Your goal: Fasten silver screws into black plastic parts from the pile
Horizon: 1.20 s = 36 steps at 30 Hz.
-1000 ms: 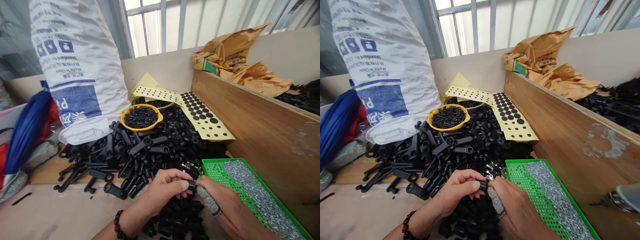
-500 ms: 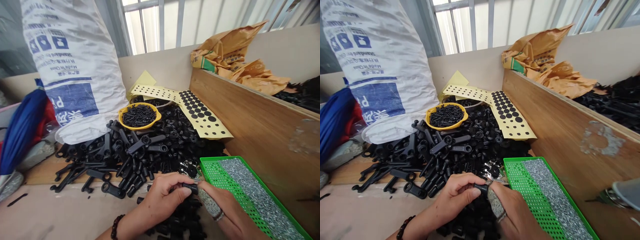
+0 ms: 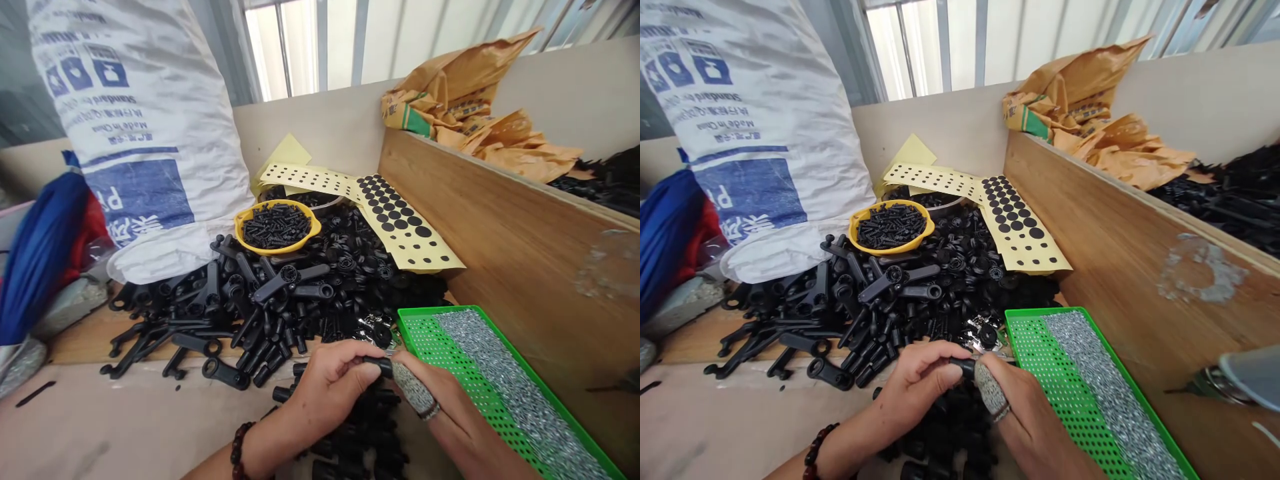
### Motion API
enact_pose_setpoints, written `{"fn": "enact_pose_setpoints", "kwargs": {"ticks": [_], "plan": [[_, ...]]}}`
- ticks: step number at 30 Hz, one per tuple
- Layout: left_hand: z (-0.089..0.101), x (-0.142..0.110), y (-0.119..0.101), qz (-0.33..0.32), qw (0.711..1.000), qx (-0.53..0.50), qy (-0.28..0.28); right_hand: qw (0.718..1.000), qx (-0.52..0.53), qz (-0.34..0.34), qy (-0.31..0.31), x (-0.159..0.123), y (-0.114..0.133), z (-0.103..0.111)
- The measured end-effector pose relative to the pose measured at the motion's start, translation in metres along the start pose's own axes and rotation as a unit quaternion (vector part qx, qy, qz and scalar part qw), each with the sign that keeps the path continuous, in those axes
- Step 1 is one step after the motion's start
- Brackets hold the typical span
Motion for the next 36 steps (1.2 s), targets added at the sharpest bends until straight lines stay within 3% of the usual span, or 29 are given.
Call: {"fn": "enact_pose_setpoints", "kwargs": {"ticks": [3,7,16,21,26,31,36], "plan": [[-0.004,0.0,0.023,0.087,0.99,-0.11,-0.006,0.999,-0.037,0.01,0.015,-0.002,-0.002,-0.002],[-0.008,0.0,0.029,0.124,0.976,-0.179,-0.007,0.992,-0.115,0.054,0.011,-0.006,-0.003,-0.003],[-0.003,-0.002,0.028,0.12,0.986,-0.115,-0.015,0.951,-0.26,0.166,-0.016,-0.012,0.014,-0.008],[-0.003,-0.001,0.025,0.107,0.989,-0.1,-0.019,0.952,-0.254,0.169,-0.003,-0.011,0.016,-0.011],[-0.005,-0.001,0.025,0.105,0.989,-0.1,-0.009,0.982,-0.151,0.11,0.016,-0.007,0.006,-0.009],[-0.001,0.001,0.008,0.04,0.998,-0.046,-0.022,0.996,-0.067,0.063,0.009,-0.002,0.005,-0.004],[0.0,0.004,-0.006,-0.024,0.999,0.035,-0.026,0.998,-0.05,0.037,-0.016,-0.001,0.001,-0.004]]}}
Point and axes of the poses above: each hand's wrist, its own x-axis towards the middle knuckle, its own z-axis out of the back of the hand, y = z × x, the point moved 10 cm from there along x, towards the middle knuckle, and after that the axes turned 3 degrees about x, right-handed, at the moved point
